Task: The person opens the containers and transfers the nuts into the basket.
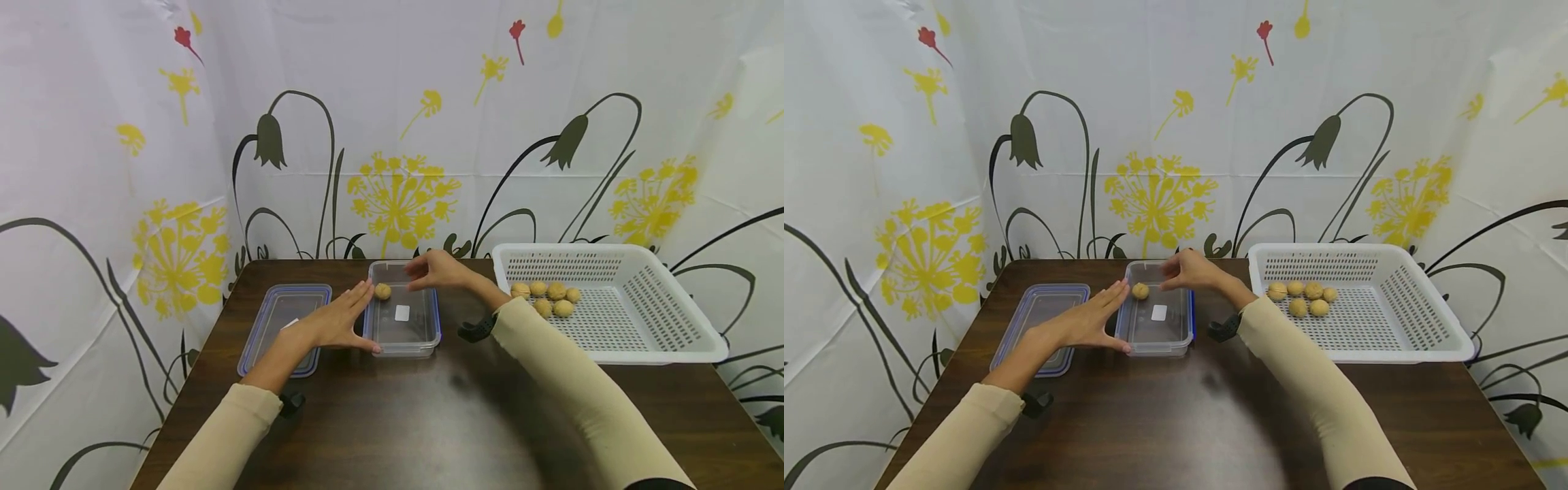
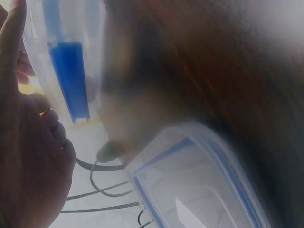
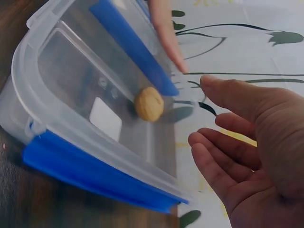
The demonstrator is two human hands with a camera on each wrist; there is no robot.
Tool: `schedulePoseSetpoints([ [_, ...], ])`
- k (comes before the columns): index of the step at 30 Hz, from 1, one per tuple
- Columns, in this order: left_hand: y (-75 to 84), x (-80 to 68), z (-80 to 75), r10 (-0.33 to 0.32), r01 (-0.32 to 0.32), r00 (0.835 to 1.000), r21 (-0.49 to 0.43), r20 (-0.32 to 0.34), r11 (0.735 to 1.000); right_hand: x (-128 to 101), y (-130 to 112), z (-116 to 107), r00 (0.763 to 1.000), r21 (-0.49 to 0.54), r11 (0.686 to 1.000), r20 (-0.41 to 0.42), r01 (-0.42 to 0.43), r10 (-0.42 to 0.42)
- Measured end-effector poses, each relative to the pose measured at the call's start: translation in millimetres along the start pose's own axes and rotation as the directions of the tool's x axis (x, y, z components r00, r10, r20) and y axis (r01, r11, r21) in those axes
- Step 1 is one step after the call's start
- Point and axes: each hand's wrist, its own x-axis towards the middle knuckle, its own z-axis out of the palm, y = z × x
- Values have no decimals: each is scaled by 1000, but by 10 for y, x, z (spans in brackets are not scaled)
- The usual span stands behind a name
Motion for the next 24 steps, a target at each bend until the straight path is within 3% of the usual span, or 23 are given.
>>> schedulePoseSetpoints([
  [6, -4, 11, 11, 6, -6, 1000, -4, 2, 1000, 118, 47, 203, 999, -34, 998, -1, -48, 48],
  [13, 0, 24, 1, 6, -6, 1000, 4, -2, 1000, 220, 39, 381, 999, -128, 991, -34, -29, 25],
  [20, 10, 35, -12, 4, -4, 1000, 0, 3, 1000, 304, 4, 505, 992, -187, 975, -26, -124, 121],
  [24, -3, 34, 3, 7, -7, 1000, -4, -2, 1000, 348, 5, 554, 992, -211, 969, -36, -126, 121],
])
